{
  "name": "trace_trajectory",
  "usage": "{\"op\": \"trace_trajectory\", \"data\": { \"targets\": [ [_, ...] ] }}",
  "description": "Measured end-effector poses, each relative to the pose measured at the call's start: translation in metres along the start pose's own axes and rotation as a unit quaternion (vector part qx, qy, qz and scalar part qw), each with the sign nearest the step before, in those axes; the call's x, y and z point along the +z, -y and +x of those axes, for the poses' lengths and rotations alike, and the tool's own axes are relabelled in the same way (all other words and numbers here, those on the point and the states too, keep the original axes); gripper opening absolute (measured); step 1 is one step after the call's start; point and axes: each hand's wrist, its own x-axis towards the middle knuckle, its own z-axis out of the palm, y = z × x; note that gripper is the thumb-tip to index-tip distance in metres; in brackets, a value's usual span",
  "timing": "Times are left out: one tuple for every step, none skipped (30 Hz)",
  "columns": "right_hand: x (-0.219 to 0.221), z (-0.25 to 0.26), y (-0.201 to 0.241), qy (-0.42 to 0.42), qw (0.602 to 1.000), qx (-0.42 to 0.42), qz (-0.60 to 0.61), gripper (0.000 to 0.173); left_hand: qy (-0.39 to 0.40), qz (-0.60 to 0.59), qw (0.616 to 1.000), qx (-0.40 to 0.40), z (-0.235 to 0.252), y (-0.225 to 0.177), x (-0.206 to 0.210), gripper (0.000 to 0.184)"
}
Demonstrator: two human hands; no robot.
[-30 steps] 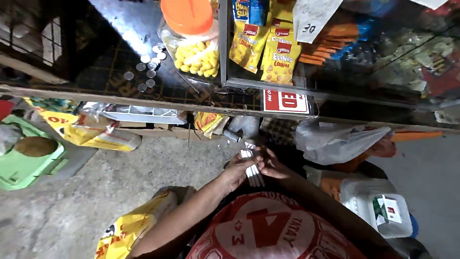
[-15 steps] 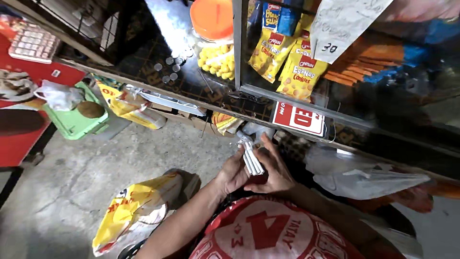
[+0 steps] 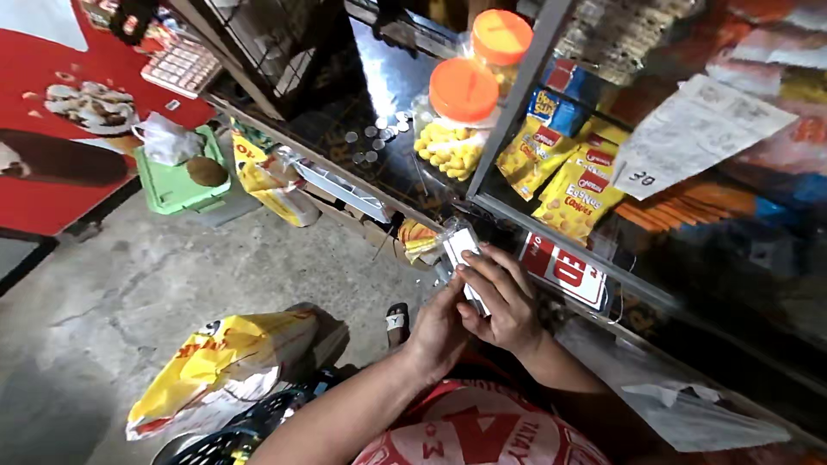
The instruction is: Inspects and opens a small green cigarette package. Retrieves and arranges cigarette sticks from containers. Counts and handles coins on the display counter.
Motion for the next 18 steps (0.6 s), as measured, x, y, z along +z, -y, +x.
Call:
{"op": "trace_trajectory", "data": {
  "targets": [
    [0.002,0.008,0.0,0.002,1.0,-0.012,-0.007,0.055,-0.004,0.008,1.0,0.014,0.0,-0.008,0.001,0.046],
    [0.005,0.017,0.0,0.001,1.0,-0.024,-0.013,0.053,-0.014,0.015,0.999,0.028,0.0,-0.016,0.001,0.046],
    [0.009,0.025,0.0,-0.006,0.999,-0.036,-0.016,0.048,-0.021,0.025,0.999,0.042,0.001,-0.025,0.001,0.044],
    [0.015,0.035,-0.001,-0.02,0.999,-0.047,-0.017,0.04,-0.028,0.042,0.997,0.056,0.002,-0.035,0.0,0.043],
    [0.021,0.045,-0.002,-0.038,0.997,-0.056,-0.021,0.032,-0.031,0.071,0.995,0.063,0.003,-0.046,-0.001,0.042],
    [0.027,0.055,-0.003,-0.055,0.996,-0.066,-0.027,0.028,-0.031,0.097,0.993,0.063,0.004,-0.058,-0.003,0.042],
    [0.033,0.066,-0.004,-0.069,0.994,-0.074,-0.034,0.026,-0.025,0.115,0.991,0.059,0.006,-0.071,-0.005,0.043],
    [0.039,0.077,-0.005,-0.079,0.993,-0.08,-0.039,0.024,-0.016,0.127,0.99,0.052,0.008,-0.085,-0.009,0.044],
    [0.046,0.088,-0.005,-0.089,0.992,-0.081,-0.043,0.023,-0.006,0.132,0.99,0.045,0.012,-0.098,-0.014,0.044],
    [0.054,0.098,-0.005,-0.099,0.991,-0.075,-0.045,0.021,0.013,0.137,0.99,0.039,0.016,-0.111,-0.02,0.044],
    [0.062,0.108,-0.004,-0.107,0.992,-0.058,-0.042,0.021,0.035,0.141,0.989,0.035,0.019,-0.125,-0.026,0.044],
    [0.071,0.119,-0.002,-0.113,0.993,-0.03,-0.029,0.021,0.06,0.147,0.987,0.032,0.023,-0.14,-0.033,0.045],
    [0.08,0.132,-0.001,-0.119,0.993,0.007,-0.009,0.021,0.087,0.159,0.983,0.031,0.026,-0.154,-0.04,0.048],
    [0.088,0.145,0.001,-0.119,0.991,0.054,0.013,0.023,0.117,0.176,0.977,0.033,0.028,-0.168,-0.048,0.052],
    [0.096,0.159,0.004,-0.112,0.988,0.105,0.028,0.022,0.144,0.202,0.968,0.032,0.03,-0.181,-0.059,0.055],
    [0.102,0.174,0.007,-0.095,0.982,0.16,0.032,0.021,0.165,0.229,0.959,0.027,0.032,-0.194,-0.07,0.056],
    [0.107,0.19,0.01,-0.078,0.973,0.215,0.023,0.021,0.176,0.248,0.953,0.015,0.033,-0.206,-0.08,0.056],
    [0.111,0.207,0.012,-0.063,0.962,0.265,0.008,0.022,0.176,0.252,0.952,-0.002,0.034,-0.217,-0.091,0.055]
  ]
}}
